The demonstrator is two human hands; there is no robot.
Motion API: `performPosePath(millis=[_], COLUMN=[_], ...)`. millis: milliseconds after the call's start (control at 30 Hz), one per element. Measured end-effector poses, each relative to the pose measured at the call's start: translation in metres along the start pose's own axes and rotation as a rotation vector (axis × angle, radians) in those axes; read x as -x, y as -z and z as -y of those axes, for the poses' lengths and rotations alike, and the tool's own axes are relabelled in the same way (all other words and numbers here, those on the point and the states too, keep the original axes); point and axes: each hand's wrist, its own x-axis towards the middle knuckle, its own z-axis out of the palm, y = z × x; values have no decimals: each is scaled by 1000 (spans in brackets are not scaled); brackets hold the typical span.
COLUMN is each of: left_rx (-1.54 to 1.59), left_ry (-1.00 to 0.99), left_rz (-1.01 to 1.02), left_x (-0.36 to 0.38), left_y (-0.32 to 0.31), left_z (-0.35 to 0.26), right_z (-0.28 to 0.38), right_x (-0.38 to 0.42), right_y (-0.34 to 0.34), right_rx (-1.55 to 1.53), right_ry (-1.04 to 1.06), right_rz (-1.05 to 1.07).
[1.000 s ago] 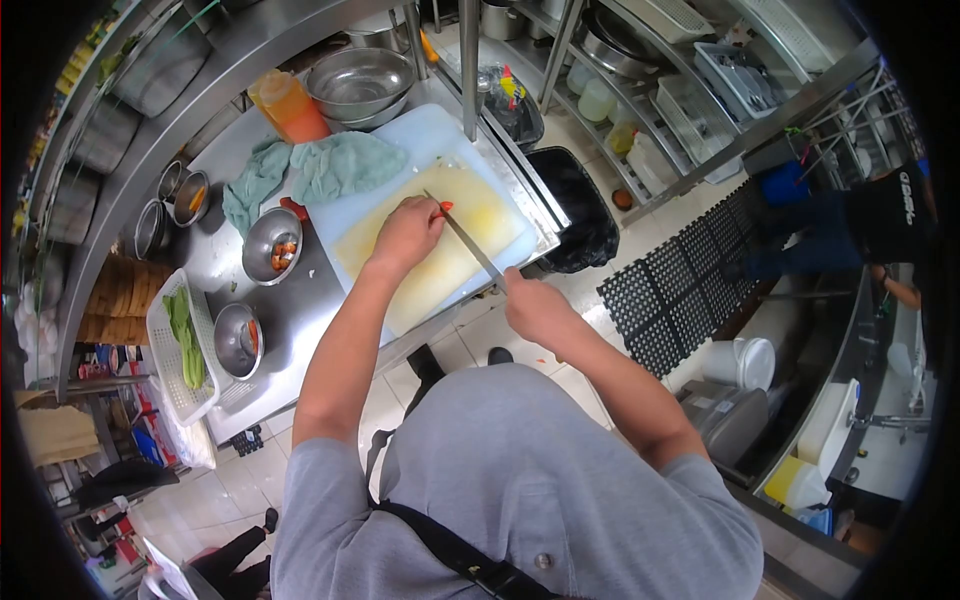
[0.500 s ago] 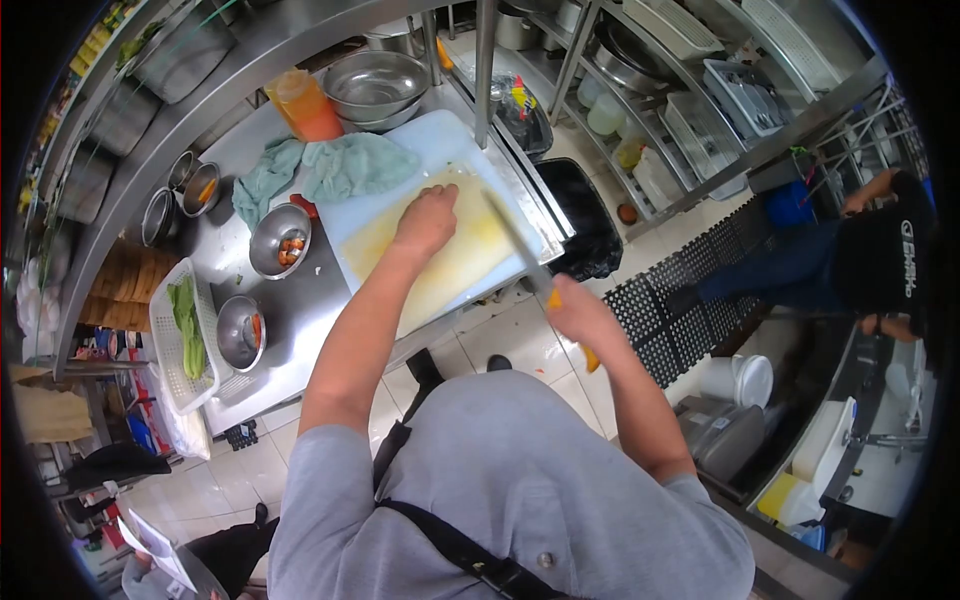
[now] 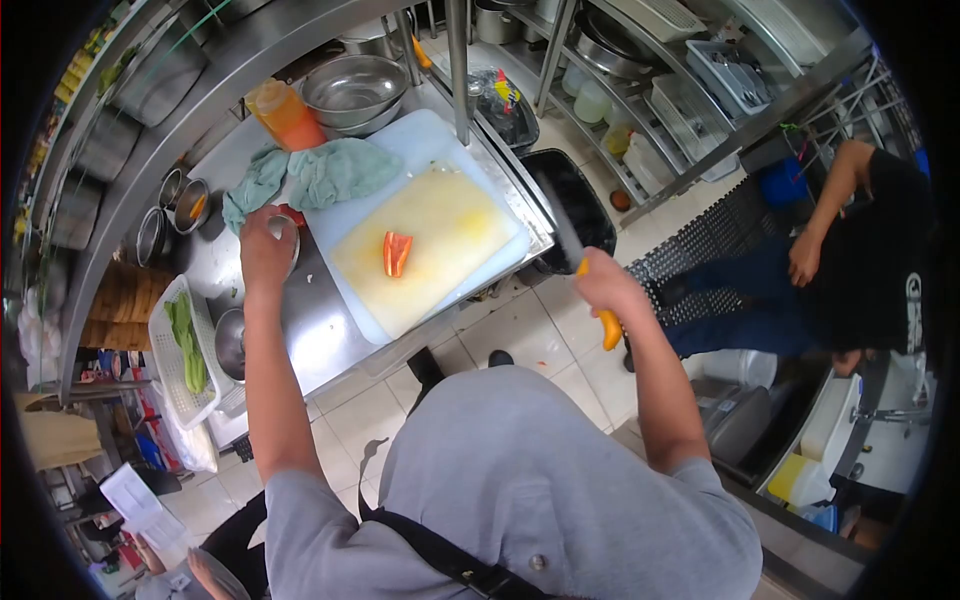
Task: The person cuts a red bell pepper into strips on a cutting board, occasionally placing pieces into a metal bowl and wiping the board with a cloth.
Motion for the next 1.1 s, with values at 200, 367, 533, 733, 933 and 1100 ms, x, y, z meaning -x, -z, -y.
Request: performPosePath(millis=[200, 367, 533, 733, 933, 1100], left_rx=[99, 263, 305, 332, 326, 326], left_ry=[-2, 55, -73, -115, -139, -147], left_rz=[151, 338, 412, 408, 418, 412], left_x=[39, 60, 73, 74, 75, 77], left_y=[-2, -3, -14, -15, -18, -18], left_z=[-48, -100, -110, -118, -112, -108], right_z=[21, 8, 10, 19, 24, 24], right_x=[17, -8, 5, 16, 16, 16], right_y=[3, 2, -23, -60, -60, -60], right_rx=[29, 135, 439, 697, 689, 635], right_ry=[158, 129, 341, 637, 674, 664], right_rz=[205, -299, -552, -662, -691, -671])
